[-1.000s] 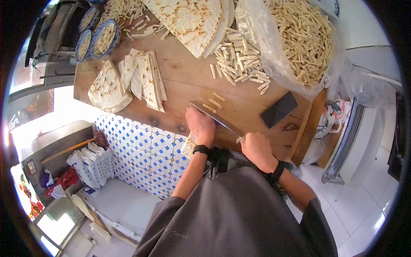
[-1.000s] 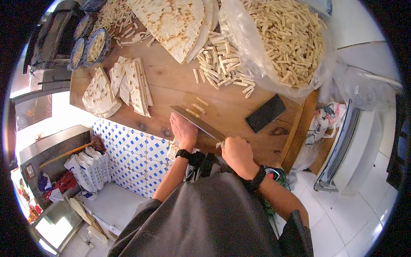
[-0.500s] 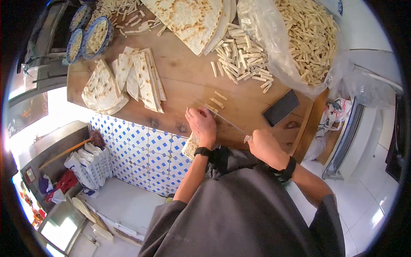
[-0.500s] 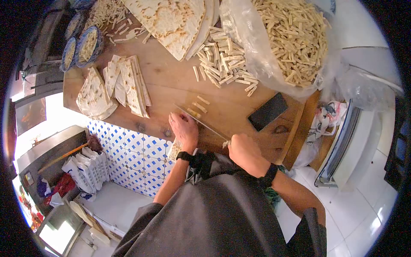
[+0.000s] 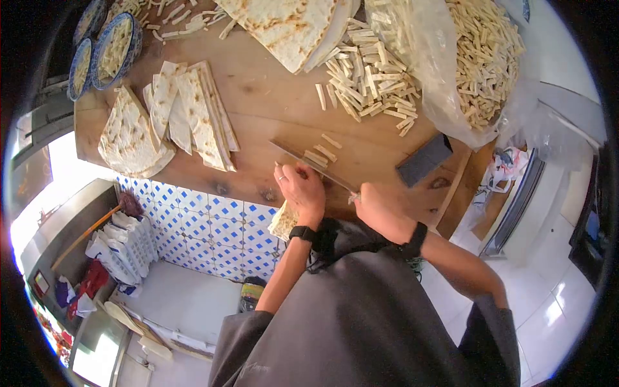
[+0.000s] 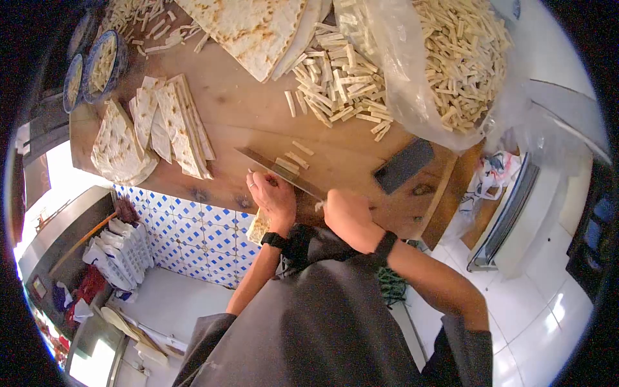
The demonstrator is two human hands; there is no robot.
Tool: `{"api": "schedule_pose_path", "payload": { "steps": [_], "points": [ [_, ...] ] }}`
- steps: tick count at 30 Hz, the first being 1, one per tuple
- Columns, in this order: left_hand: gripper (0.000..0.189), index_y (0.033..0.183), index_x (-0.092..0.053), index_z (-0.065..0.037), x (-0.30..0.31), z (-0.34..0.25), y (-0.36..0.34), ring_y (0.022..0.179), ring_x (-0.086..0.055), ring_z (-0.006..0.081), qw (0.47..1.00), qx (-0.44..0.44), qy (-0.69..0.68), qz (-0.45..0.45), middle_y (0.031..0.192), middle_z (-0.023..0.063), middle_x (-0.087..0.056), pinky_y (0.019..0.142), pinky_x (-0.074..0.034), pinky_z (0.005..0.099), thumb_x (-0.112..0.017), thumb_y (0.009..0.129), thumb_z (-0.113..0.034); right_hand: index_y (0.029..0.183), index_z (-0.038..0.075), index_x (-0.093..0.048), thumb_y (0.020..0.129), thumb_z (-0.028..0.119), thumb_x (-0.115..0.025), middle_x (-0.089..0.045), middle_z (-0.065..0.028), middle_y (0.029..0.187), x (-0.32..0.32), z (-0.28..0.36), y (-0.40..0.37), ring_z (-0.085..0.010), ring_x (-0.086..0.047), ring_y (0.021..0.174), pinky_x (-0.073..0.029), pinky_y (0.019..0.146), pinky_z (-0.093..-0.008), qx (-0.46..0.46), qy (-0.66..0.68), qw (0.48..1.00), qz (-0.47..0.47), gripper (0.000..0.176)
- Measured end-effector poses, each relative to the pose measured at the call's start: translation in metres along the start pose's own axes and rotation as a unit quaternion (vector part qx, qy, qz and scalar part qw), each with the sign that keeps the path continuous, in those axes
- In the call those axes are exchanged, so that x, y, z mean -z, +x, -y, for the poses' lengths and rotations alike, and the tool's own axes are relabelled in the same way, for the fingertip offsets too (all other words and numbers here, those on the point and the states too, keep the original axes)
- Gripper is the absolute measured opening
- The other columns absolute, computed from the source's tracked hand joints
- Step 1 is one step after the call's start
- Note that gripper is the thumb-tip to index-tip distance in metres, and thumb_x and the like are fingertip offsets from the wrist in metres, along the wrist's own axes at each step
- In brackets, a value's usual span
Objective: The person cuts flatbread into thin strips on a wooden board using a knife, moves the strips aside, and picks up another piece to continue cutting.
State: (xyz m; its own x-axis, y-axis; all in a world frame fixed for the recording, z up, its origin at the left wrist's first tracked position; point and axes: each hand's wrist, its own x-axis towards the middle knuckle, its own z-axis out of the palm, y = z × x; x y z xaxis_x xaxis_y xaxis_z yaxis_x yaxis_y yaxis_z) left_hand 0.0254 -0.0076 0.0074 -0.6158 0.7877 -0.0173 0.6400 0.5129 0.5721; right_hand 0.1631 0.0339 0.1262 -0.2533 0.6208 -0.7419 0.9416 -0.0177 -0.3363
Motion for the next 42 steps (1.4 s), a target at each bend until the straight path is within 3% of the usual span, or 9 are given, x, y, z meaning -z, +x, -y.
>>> {"api": "schedule_pose_path", "payload": {
  "steps": [4, 8, 15, 17, 21, 23, 26, 35, 42],
  "points": [
    [0.016, 0.079, -0.045, 0.003, 0.004, -0.005, 0.001, 0.087, -0.049, 0.0451, 1.0, 0.018, 0.0, 0.023, 0.088, 0.0268, -0.049, 0.078, -0.041, 0.0508, -0.057, 0.083, -0.006, 0.082, -0.005, -0.063, 0.085, 0.023, -0.062, -0.064, -0.0278, 0.082, -0.038, -0.013, 0.014, -0.0435, -0.064, 0.079, -0.05, 0.069, -0.0493, 0.0, -0.013, 0.998, -0.059, 0.029],
    [0.017, 0.079, -0.044, 0.002, 0.005, -0.009, 0.002, 0.084, -0.049, 0.0433, 0.999, 0.001, -0.012, -0.039, 0.086, 0.0252, -0.049, 0.077, -0.042, 0.0503, -0.058, 0.083, -0.006, 0.075, -0.002, -0.065, 0.081, 0.017, -0.065, -0.063, -0.0249, 0.071, -0.033, -0.012, 0.016, -0.0413, -0.065, 0.07, -0.051, 0.063, -0.048, 0.064, -0.024, 0.99, -0.122, 0.021],
    [0.018, 0.082, -0.048, 0.002, 0.012, -0.008, 0.0, 0.091, -0.054, 0.0417, 0.998, -0.021, -0.009, -0.054, 0.1, 0.0299, -0.057, 0.081, -0.047, 0.0458, -0.059, 0.083, -0.012, 0.07, -0.006, -0.063, 0.087, 0.027, -0.063, -0.061, -0.031, 0.071, -0.028, -0.013, 0.021, -0.0456, -0.063, 0.071, -0.049, 0.062, -0.0494, 0.08, -0.026, 0.992, -0.09, 0.038],
    [0.017, 0.081, -0.049, 0.002, 0.005, -0.004, 0.002, 0.091, -0.054, 0.0414, 0.996, -0.03, -0.019, -0.086, 0.1, 0.0298, -0.057, 0.081, -0.047, 0.0458, -0.059, 0.083, -0.012, 0.07, -0.008, -0.06, 0.091, 0.032, -0.058, -0.06, -0.0213, 0.056, -0.041, -0.031, 0.044, -0.0352, -0.062, 0.052, -0.049, 0.054, -0.0446, 0.06, 0.025, 0.998, -0.027, 0.046],
    [0.017, 0.084, -0.047, 0.003, 0.006, -0.002, 0.003, 0.091, -0.054, 0.0431, 0.995, -0.032, -0.035, -0.085, 0.096, 0.0297, -0.057, 0.083, -0.046, 0.0472, -0.059, 0.084, -0.009, 0.07, -0.009, -0.061, 0.091, 0.036, -0.059, -0.062, -0.0181, 0.058, -0.034, -0.022, 0.038, -0.0279, -0.062, 0.049, -0.049, 0.054, -0.0422, -0.038, 0.121, 0.99, 0.053, 0.049],
    [0.017, 0.084, -0.047, 0.002, 0.007, -0.006, -0.002, 0.091, -0.054, 0.0429, 0.995, -0.023, -0.039, -0.088, 0.097, 0.0297, -0.058, 0.083, -0.046, 0.0472, -0.058, 0.084, -0.01, 0.075, -0.009, -0.063, 0.091, 0.033, -0.059, -0.06, -0.0316, 0.069, -0.049, -0.042, 0.037, -0.048, -0.062, 0.072, -0.048, 0.061, -0.0479, 0.02, 0.018, 0.995, -0.098, 0.045],
    [0.017, 0.084, -0.048, 0.003, 0.013, -0.004, 0.0, 0.092, -0.055, 0.042, 0.997, -0.012, -0.04, -0.07, 0.098, 0.0294, -0.058, 0.083, -0.047, 0.0465, -0.058, 0.084, -0.012, 0.072, -0.009, -0.062, 0.091, 0.034, -0.059, -0.058, -0.0308, 0.066, -0.047, -0.039, 0.004, -0.0467, -0.062, 0.069, -0.046, 0.058, -0.0479, 0.076, 0.035, 0.986, -0.144, 0.047],
    [0.018, 0.085, -0.05, 0.002, -0.003, -0.001, -0.003, 0.093, -0.055, 0.037, 0.992, -0.056, 0.014, -0.11, 0.099, 0.0261, -0.058, 0.083, -0.047, 0.043, -0.06, 0.081, -0.013, 0.074, -0.006, -0.065, 0.091, 0.04, -0.057, -0.059, -0.0297, 0.066, -0.045, -0.025, -0.023, -0.0465, -0.062, 0.067, -0.045, 0.057, -0.0504, 0.059, 0.063, 0.981, -0.172, 0.049],
    [0.019, 0.088, -0.048, 0.003, -0.005, 0.0, -0.004, 0.097, -0.055, 0.0426, 0.994, -0.035, 0.002, -0.099, 0.103, 0.0299, -0.056, 0.086, -0.047, 0.0464, -0.059, 0.081, -0.01, 0.078, -0.002, -0.067, 0.096, 0.053, -0.04, -0.058, -0.0306, 0.067, -0.022, -0.016, -0.029, -0.0473, -0.062, 0.071, -0.046, 0.061, -0.0524, 0.078, 0.067, 0.99, -0.093, 0.064]
  ]
}}
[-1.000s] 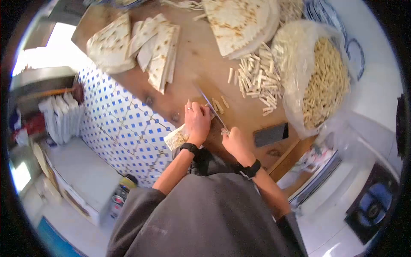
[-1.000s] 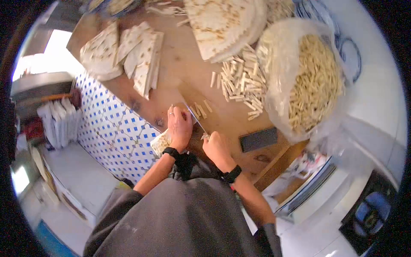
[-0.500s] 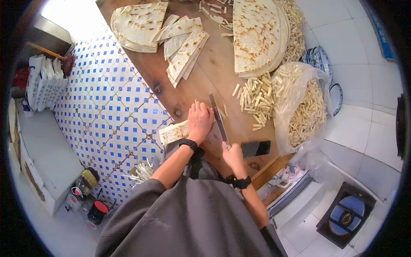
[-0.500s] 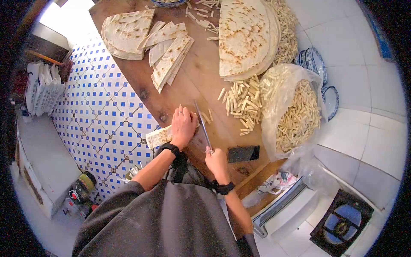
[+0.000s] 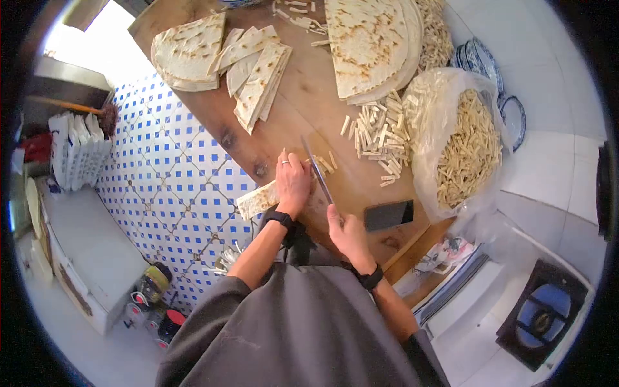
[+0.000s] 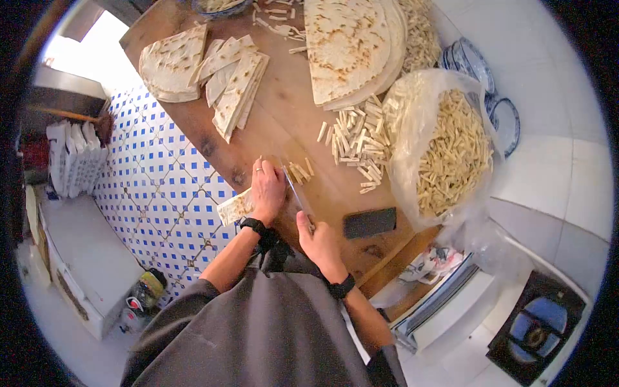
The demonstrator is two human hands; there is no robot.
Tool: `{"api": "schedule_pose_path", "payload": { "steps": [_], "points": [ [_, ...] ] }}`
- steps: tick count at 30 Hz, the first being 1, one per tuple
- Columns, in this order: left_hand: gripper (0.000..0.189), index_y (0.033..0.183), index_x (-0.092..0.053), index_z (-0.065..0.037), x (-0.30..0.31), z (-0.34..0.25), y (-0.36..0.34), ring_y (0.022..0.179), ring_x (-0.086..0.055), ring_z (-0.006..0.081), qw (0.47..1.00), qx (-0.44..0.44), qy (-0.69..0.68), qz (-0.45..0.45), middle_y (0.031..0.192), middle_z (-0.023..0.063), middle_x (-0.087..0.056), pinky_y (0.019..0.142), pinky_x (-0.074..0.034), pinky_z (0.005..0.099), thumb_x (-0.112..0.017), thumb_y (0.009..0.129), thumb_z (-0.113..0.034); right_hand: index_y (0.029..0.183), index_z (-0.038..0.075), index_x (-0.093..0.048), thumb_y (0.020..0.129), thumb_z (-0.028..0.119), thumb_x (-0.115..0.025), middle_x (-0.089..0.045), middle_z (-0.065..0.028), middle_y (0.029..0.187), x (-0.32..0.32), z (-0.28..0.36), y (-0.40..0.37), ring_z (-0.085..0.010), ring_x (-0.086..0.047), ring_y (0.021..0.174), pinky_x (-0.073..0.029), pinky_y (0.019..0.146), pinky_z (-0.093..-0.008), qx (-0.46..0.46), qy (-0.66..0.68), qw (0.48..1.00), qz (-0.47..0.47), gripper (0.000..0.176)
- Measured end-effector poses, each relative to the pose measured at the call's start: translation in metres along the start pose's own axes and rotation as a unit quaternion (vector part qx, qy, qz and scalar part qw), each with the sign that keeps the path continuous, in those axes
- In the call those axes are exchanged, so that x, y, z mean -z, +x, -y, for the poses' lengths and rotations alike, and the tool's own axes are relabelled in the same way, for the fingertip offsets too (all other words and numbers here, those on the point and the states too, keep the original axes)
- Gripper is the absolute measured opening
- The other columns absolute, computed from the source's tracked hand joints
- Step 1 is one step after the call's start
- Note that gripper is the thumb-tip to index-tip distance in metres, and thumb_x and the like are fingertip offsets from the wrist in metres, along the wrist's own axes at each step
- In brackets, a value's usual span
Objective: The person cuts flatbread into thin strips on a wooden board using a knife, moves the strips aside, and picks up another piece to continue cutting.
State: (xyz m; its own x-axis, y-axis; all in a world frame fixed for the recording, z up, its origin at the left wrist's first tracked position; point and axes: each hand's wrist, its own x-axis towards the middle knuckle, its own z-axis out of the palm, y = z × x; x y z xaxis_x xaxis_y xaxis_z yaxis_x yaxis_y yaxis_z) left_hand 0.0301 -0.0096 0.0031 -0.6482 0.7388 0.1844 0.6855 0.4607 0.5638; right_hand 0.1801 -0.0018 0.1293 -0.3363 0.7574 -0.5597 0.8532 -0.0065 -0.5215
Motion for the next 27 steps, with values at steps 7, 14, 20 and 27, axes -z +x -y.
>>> {"api": "schedule_pose_path", "payload": {
  "steps": [7, 14, 20, 27],
  "points": [
    [0.013, 0.087, -0.044, 0.002, 0.001, -0.004, 0.0, 0.088, -0.052, 0.0431, 0.998, 0.027, -0.051, -0.009, 0.093, 0.0251, -0.05, 0.076, -0.045, 0.0493, -0.055, 0.085, -0.005, 0.072, -0.005, -0.066, 0.096, 0.061, -0.03, -0.059, -0.0315, 0.068, 0.003, -0.002, -0.013, -0.0491, -0.061, 0.074, -0.048, 0.065, -0.0521, -0.041, 0.025, 0.999, 0.001, 0.078],
    [0.013, 0.087, -0.043, 0.002, 0.001, -0.002, -0.001, 0.08, -0.05, 0.0424, 0.999, -0.001, -0.042, 0.003, 0.09, 0.0229, -0.047, 0.07, -0.043, 0.0485, -0.055, 0.084, -0.003, 0.069, -0.008, -0.065, 0.095, 0.063, -0.032, -0.058, -0.0349, 0.068, 0.005, 0.002, -0.019, -0.0496, -0.062, 0.075, -0.049, 0.066, -0.0543, -0.073, 0.037, 0.997, -0.004, 0.082],
    [0.017, 0.09, -0.043, 0.003, 0.0, 0.002, -0.002, 0.084, -0.05, 0.0433, 0.998, 0.02, -0.037, 0.045, 0.091, 0.0239, -0.048, 0.074, -0.042, 0.0503, -0.057, 0.083, -0.005, 0.07, -0.01, -0.065, 0.094, 0.065, -0.03, -0.059, -0.0357, 0.072, 0.006, 0.008, -0.021, -0.0505, -0.063, 0.078, -0.051, 0.071, -0.0541, -0.138, 0.002, 0.99, 0.027, 0.086],
    [0.015, 0.092, -0.044, 0.005, 0.008, -0.003, 0.003, 0.1, -0.052, 0.0509, 0.994, 0.039, -0.032, 0.097, 0.116, 0.0394, -0.048, 0.084, -0.045, 0.0512, -0.051, 0.091, -0.008, 0.066, -0.009, -0.062, 0.095, 0.063, -0.031, -0.057, -0.0324, 0.064, 0.006, 0.009, -0.012, -0.0494, -0.061, 0.071, -0.048, 0.064, -0.0521, -0.126, -0.008, 0.992, 0.027, 0.083]
  ]
}}
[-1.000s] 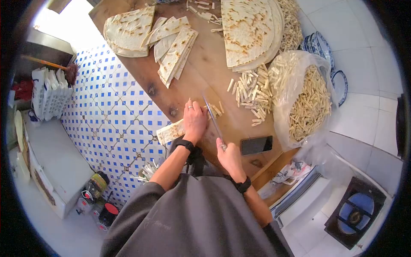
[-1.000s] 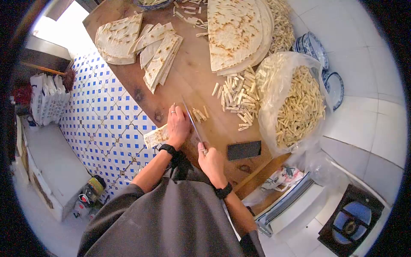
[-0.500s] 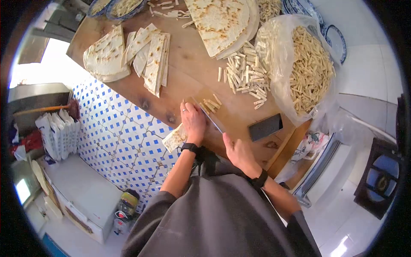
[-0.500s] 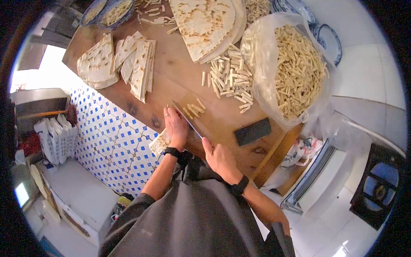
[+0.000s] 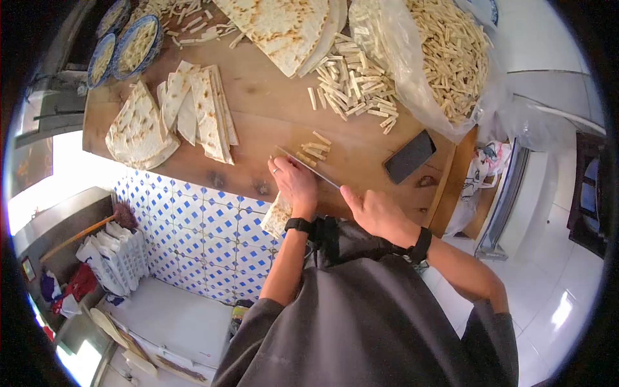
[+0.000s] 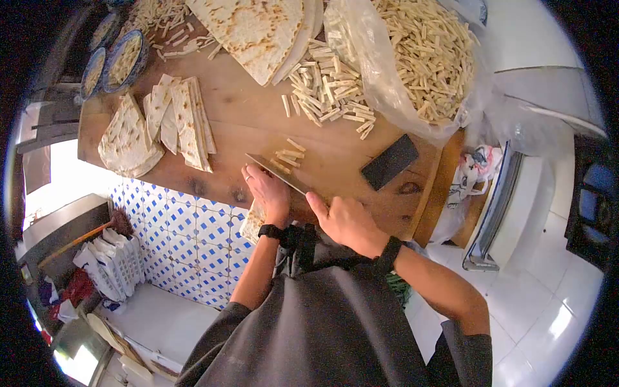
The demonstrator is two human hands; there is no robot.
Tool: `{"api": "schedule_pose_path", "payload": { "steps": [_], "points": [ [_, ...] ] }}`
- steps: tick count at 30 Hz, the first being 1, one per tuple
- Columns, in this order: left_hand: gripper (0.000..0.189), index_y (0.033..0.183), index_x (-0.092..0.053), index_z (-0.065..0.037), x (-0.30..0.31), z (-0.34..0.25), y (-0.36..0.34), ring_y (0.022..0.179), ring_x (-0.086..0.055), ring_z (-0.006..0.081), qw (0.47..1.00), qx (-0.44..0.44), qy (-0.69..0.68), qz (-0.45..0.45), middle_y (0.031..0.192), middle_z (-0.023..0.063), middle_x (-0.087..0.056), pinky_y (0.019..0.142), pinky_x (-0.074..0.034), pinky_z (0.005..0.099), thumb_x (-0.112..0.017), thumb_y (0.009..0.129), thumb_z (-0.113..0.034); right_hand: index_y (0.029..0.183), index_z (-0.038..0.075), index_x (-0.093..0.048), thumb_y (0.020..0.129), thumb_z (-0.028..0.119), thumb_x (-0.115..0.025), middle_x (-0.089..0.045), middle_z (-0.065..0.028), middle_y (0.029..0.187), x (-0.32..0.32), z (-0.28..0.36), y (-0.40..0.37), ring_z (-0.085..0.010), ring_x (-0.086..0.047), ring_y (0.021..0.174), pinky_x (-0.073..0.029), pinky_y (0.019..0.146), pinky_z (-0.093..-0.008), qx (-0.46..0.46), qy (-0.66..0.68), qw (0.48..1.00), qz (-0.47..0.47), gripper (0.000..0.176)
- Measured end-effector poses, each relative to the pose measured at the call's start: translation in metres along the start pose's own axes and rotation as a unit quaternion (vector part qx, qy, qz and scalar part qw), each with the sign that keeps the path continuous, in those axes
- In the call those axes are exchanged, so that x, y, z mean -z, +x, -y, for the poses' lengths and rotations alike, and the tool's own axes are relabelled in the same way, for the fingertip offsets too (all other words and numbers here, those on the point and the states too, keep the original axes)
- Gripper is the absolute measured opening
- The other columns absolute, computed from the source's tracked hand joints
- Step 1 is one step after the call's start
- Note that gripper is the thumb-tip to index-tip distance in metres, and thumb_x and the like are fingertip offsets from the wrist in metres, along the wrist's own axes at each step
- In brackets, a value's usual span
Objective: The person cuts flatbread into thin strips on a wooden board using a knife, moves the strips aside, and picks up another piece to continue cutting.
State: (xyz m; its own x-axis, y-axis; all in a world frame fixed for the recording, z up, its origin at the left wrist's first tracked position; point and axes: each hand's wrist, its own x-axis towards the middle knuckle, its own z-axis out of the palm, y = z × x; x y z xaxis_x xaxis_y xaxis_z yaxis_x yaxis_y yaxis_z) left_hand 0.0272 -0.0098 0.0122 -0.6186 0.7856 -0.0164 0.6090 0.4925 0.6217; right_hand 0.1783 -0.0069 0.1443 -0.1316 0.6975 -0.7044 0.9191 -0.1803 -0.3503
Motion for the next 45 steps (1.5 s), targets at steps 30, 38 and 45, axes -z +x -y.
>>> {"api": "schedule_pose_path", "payload": {
  "steps": [30, 38, 45],
  "points": [
    [0.025, 0.08, -0.053, -0.002, 0.009, 0.005, -0.015, 0.087, -0.053, 0.0345, 0.987, -0.088, 0.114, -0.076, 0.087, 0.0148, -0.056, 0.078, -0.04, 0.045, -0.058, 0.092, -0.024, 0.073, -0.013, -0.065, 0.089, 0.073, -0.028, -0.058, -0.0367, 0.071, -0.036, -0.004, 0.075, -0.0499, -0.063, 0.076, -0.05, 0.067, -0.052, 0.031, 0.075, 0.997, 0.012, 0.095],
    [0.019, 0.081, -0.051, -0.002, 0.004, 0.003, -0.013, 0.088, -0.055, 0.035, 0.993, -0.024, 0.093, -0.071, 0.088, 0.0163, -0.056, 0.075, -0.043, 0.0448, -0.059, 0.087, -0.019, 0.065, -0.01, -0.062, 0.093, 0.066, -0.031, -0.056, -0.0329, 0.061, -0.007, 0.005, 0.011, -0.0495, -0.061, 0.067, -0.048, 0.061, -0.0516, 0.06, 0.073, 0.995, -0.012, 0.087],
    [0.016, 0.085, -0.05, 0.001, 0.0, 0.007, -0.012, 0.09, -0.053, 0.0376, 0.994, -0.026, 0.091, -0.057, 0.091, 0.0197, -0.055, 0.078, -0.043, 0.0459, -0.057, 0.086, -0.013, 0.061, -0.012, -0.062, 0.092, 0.068, -0.031, -0.057, -0.0352, 0.063, -0.015, -0.008, 0.0, -0.0502, -0.063, 0.07, -0.052, 0.065, -0.0524, 0.041, 0.047, 0.997, -0.035, 0.091]
  ]
}}
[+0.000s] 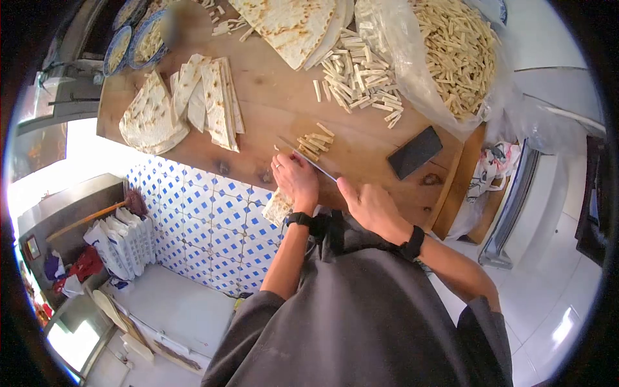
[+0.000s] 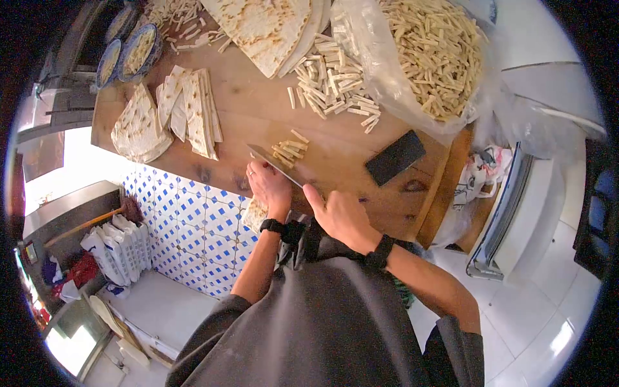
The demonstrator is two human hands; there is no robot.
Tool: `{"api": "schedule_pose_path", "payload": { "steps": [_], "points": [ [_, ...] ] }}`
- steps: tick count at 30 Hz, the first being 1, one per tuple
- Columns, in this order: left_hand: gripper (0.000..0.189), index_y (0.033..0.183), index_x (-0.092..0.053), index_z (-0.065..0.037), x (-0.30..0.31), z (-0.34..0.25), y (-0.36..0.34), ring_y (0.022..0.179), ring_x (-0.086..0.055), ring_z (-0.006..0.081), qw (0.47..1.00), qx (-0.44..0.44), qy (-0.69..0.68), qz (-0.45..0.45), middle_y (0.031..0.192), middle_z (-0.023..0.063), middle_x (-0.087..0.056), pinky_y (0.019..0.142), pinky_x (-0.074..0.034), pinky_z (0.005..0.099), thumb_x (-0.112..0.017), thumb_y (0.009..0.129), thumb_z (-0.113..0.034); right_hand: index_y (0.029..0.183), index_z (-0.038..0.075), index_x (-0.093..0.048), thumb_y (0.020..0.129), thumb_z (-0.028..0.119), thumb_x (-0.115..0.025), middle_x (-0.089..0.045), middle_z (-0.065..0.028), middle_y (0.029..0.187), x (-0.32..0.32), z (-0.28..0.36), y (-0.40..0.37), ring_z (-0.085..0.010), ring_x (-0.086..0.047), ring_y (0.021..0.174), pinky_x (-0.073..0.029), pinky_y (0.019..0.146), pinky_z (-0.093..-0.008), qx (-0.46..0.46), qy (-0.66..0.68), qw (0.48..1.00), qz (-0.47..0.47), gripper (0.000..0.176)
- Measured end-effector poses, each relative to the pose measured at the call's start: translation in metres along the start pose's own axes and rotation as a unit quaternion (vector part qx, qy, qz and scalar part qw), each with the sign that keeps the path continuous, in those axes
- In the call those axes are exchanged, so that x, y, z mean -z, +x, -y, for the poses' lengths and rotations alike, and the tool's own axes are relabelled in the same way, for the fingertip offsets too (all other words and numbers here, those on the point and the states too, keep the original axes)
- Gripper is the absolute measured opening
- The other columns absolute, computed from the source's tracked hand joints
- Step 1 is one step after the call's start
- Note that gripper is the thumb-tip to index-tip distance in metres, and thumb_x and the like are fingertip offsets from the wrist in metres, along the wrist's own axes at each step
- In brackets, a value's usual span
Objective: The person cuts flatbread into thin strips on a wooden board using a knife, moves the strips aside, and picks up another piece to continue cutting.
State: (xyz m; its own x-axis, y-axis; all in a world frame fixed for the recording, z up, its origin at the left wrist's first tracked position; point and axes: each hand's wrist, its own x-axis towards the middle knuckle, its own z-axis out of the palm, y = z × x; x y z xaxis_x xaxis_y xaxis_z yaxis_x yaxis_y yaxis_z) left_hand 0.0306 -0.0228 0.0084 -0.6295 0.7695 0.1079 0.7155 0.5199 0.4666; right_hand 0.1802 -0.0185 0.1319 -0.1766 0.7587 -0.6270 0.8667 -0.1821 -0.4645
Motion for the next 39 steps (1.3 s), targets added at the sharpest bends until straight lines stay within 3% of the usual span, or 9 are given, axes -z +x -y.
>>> {"api": "schedule_pose_path", "payload": {
  "steps": [9, 15, 22, 27, 31, 39],
  "points": [
    [0.018, 0.084, -0.048, 0.003, 0.004, -0.003, -0.001, 0.087, -0.052, 0.0412, 0.998, 0.047, -0.049, 0.015, 0.09, 0.0229, -0.051, 0.073, -0.043, 0.0488, -0.058, 0.086, -0.011, 0.066, -0.012, -0.063, 0.093, 0.066, -0.028, -0.058, -0.0373, 0.07, 0.023, 0.012, -0.021, -0.0527, -0.061, 0.077, -0.051, 0.07, -0.0543, -0.062, 0.005, 0.995, 0.077, 0.09],
    [0.018, 0.09, -0.05, 0.0, 0.003, 0.004, -0.001, 0.09, -0.052, 0.0402, 0.995, 0.062, -0.051, 0.053, 0.096, 0.0203, -0.051, 0.074, -0.042, 0.0471, -0.062, 0.082, -0.011, 0.068, -0.011, -0.064, 0.093, 0.067, -0.027, -0.059, -0.0372, 0.072, 0.016, 0.021, -0.011, -0.0523, -0.062, 0.078, -0.051, 0.072, -0.0551, -0.091, -0.031, 0.992, 0.085, 0.091],
    [0.017, 0.084, -0.047, 0.001, 0.006, 0.001, 0.001, 0.086, -0.051, 0.04, 0.995, 0.055, -0.063, 0.06, 0.09, 0.0203, -0.049, 0.071, -0.041, 0.0475, -0.061, 0.081, -0.008, 0.068, -0.011, -0.065, 0.093, 0.068, -0.028, -0.06, -0.0356, 0.072, -0.002, 0.034, 0.011, -0.0508, -0.063, 0.079, -0.052, 0.072, -0.0537, -0.104, -0.058, 0.989, 0.087, 0.091],
    [0.013, 0.081, -0.046, 0.002, 0.003, 0.004, 0.001, 0.082, -0.049, 0.0405, 0.994, 0.046, -0.092, 0.04, 0.084, 0.0206, -0.047, 0.068, -0.04, 0.0484, -0.058, 0.081, -0.004, 0.069, -0.011, -0.066, 0.091, 0.069, -0.029, -0.06, -0.0348, 0.069, -0.032, 0.039, 0.048, -0.0502, -0.063, 0.073, -0.052, 0.068, -0.0532, -0.033, -0.053, 0.998, 0.019, 0.091],
    [0.013, 0.08, -0.046, 0.001, 0.005, -0.001, 0.002, 0.082, -0.049, 0.04, 0.995, 0.034, -0.083, 0.033, 0.084, 0.0204, -0.047, 0.069, -0.04, 0.0478, -0.057, 0.08, -0.003, 0.069, -0.011, -0.066, 0.091, 0.07, -0.03, -0.059, -0.0351, 0.069, -0.03, 0.038, 0.052, -0.05, -0.063, 0.071, -0.052, 0.066, -0.0528, -0.056, -0.016, 0.997, 0.041, 0.092],
    [0.011, 0.093, -0.049, 0.001, 0.008, -0.006, 0.001, 0.085, -0.052, 0.0352, 0.982, 0.127, -0.139, 0.018, 0.09, 0.0184, -0.051, 0.074, -0.041, 0.0439, -0.054, 0.084, -0.005, 0.069, -0.01, -0.066, 0.092, 0.068, -0.033, -0.059, -0.0348, 0.068, -0.033, 0.015, 0.022, -0.0488, -0.063, 0.071, -0.052, 0.064, -0.0515, 0.016, 0.018, 1.0, -0.012, 0.088]
  ]
}}
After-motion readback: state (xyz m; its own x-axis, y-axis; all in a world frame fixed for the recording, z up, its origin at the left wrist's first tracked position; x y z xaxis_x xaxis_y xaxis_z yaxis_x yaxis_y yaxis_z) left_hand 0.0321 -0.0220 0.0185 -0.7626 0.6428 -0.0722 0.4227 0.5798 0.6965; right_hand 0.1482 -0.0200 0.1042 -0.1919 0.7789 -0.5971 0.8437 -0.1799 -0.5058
